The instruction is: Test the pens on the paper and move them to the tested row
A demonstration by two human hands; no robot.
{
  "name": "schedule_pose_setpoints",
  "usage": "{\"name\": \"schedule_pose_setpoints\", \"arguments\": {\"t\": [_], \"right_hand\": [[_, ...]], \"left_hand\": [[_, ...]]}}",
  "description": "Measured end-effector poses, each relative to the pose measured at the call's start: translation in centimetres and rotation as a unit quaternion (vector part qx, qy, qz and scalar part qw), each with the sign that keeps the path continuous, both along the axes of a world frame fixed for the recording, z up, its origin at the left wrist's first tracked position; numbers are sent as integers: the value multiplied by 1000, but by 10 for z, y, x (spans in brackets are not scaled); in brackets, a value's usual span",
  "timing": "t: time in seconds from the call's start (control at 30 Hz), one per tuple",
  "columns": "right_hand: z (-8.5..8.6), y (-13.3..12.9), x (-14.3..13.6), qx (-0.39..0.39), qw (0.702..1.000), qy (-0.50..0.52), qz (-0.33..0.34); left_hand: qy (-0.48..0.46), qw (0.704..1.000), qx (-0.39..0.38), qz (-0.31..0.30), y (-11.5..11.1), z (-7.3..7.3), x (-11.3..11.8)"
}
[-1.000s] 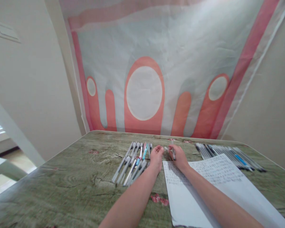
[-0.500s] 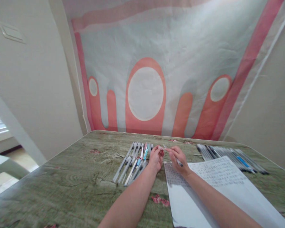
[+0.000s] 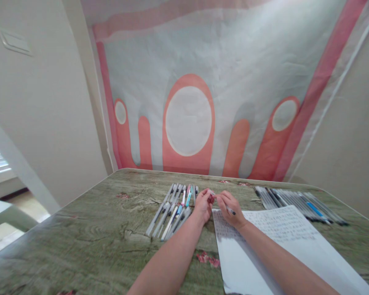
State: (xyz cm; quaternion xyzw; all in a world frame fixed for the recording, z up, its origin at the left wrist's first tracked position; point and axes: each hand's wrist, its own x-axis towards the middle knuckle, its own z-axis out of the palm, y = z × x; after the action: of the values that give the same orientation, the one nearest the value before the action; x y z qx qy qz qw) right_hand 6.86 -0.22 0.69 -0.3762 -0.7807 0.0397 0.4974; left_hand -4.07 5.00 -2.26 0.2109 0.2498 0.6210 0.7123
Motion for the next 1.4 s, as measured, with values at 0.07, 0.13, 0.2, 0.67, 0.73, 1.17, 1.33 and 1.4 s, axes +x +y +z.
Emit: {"name": "schedule_pose_setpoints", "arguments": {"t": [0.07,0.13,0.2,0.67,0.73,1.17,1.33,1.4], "right_hand": [[-2,1,0,0,1000,-5,-6],[-4,2,0,5,1000,-8,-8],[-6,4,0,15,1000,-7,-6],[-4,0,2,63,997,-40,2],[-4,0,0,62,997,-47,-6],[5,43,81,-105,937,-111,-313],[-3,47,123,-153,897,-271,-314],[-5,45,131,-162,888,-303,-307]], "left_hand": [[-2,1000,1,-1,-2,2,0],[1,1000,4,0,-4,4,-1],[4,1000,7,1,-6,6,-1],[3,999,22,-39,-14,15,-4],[5,999,26,-41,-15,18,-4],[423,841,333,-59,-39,1,14],[517,753,404,-46,-43,2,9],[528,742,410,-46,-44,3,8]]}}
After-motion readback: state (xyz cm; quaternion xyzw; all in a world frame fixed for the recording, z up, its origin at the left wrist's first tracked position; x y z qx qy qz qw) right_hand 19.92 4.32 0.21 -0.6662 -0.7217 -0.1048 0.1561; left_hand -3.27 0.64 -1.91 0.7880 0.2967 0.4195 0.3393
